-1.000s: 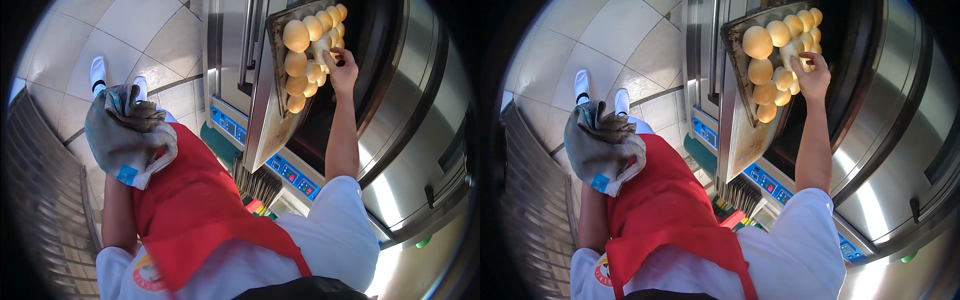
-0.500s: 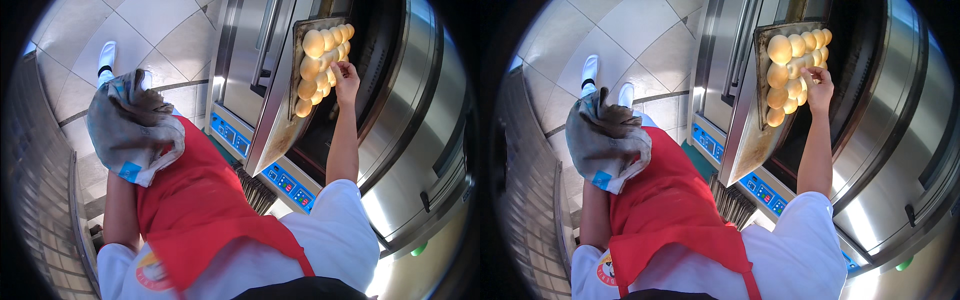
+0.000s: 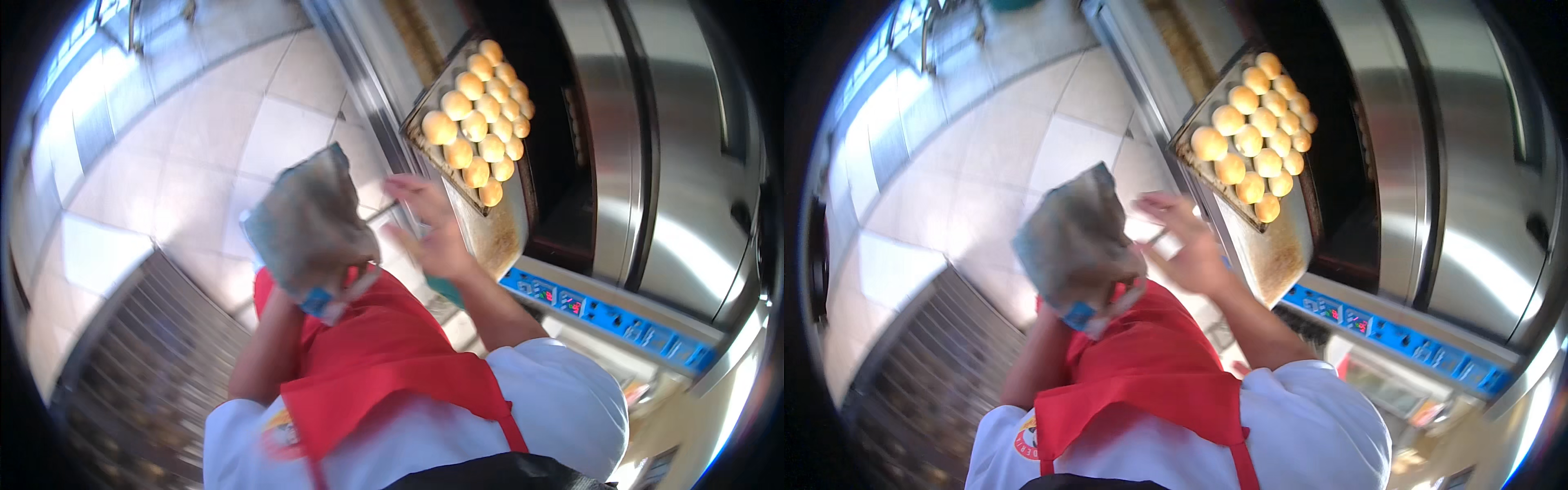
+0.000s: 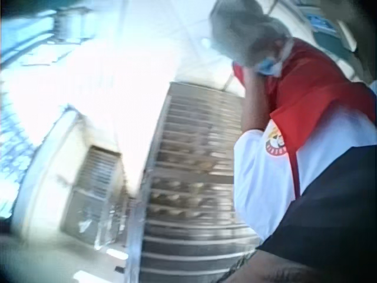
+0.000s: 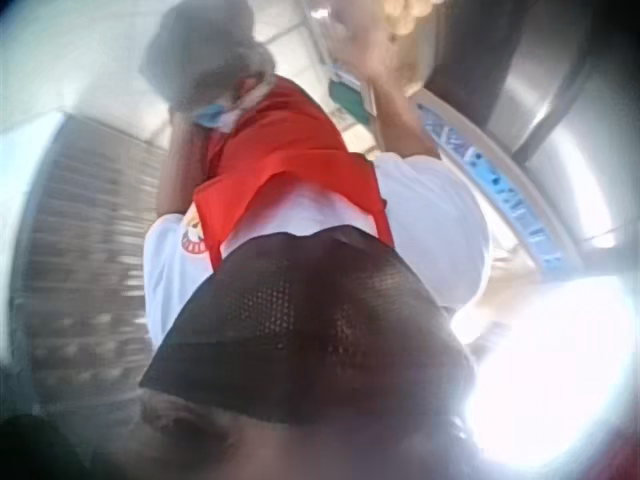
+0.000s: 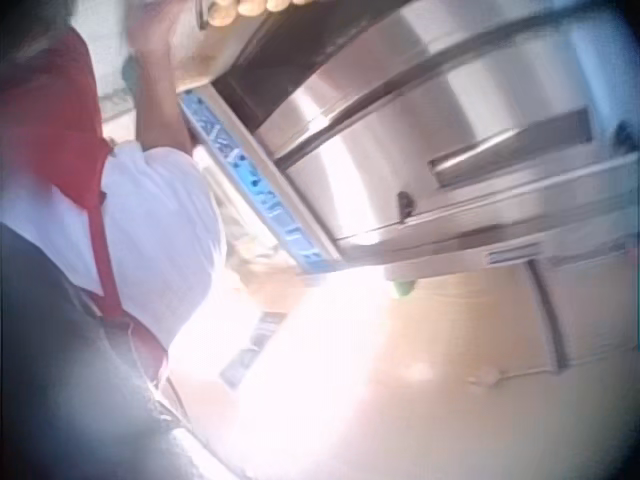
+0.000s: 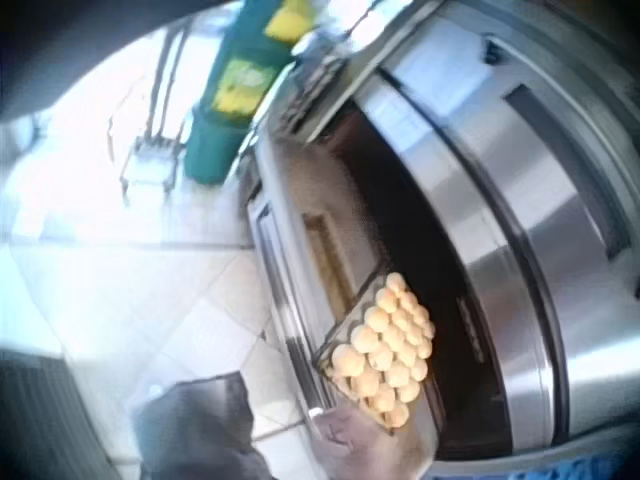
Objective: The person coats dough in yellow powder by hand, places the pieces onto metal trays, and slides the trays into a rack. The person also uses a cloth to remove a tray of baked rolls from an oven.
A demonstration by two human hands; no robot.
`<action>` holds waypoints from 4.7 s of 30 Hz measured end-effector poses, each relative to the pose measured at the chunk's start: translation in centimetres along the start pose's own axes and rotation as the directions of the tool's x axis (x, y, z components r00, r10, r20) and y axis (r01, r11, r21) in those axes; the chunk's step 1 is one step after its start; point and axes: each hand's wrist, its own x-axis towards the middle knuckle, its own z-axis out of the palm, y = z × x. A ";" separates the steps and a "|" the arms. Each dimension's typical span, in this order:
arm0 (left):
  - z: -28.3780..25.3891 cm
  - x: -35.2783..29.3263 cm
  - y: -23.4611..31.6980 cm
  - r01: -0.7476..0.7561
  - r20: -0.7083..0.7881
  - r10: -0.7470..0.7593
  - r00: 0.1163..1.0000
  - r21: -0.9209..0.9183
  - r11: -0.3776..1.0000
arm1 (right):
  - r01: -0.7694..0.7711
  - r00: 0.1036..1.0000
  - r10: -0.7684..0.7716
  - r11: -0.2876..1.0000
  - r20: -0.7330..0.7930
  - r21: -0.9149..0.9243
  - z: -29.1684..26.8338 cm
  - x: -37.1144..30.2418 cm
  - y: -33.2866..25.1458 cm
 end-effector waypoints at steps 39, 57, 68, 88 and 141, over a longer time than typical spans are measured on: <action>18.5 16.0 12.0 0.924 0.583 -0.812 -0.028 0.325 0.201 | -0.621 -0.104 0.462 0.662 -0.881 0.420 0.1 -10.0 -8.4; 20.8 4.0 4.4 0.677 0.478 -0.848 0.230 0.547 0.492 | 0.540 -0.367 0.817 0.576 -0.445 0.613 6.8 -22.0 -9.3; 16.1 -6.6 -9.2 0.722 0.414 -0.874 0.254 0.520 0.456 | 0.617 -0.235 0.883 0.459 -0.407 0.639 1.4 -40.7 -7.8; 46.4 -38.9 -54.5 -0.213 0.719 -0.680 -0.144 0.648 0.731 | 0.672 -0.596 0.739 0.673 -0.315 0.307 -3.8 -80.6 1.8; -11.0 -16.1 -9.4 -0.237 0.055 -0.425 0.903 0.890 -0.390 | -0.946 -0.067 0.594 0.216 -0.802 0.239 -33.3 -76.2 37.0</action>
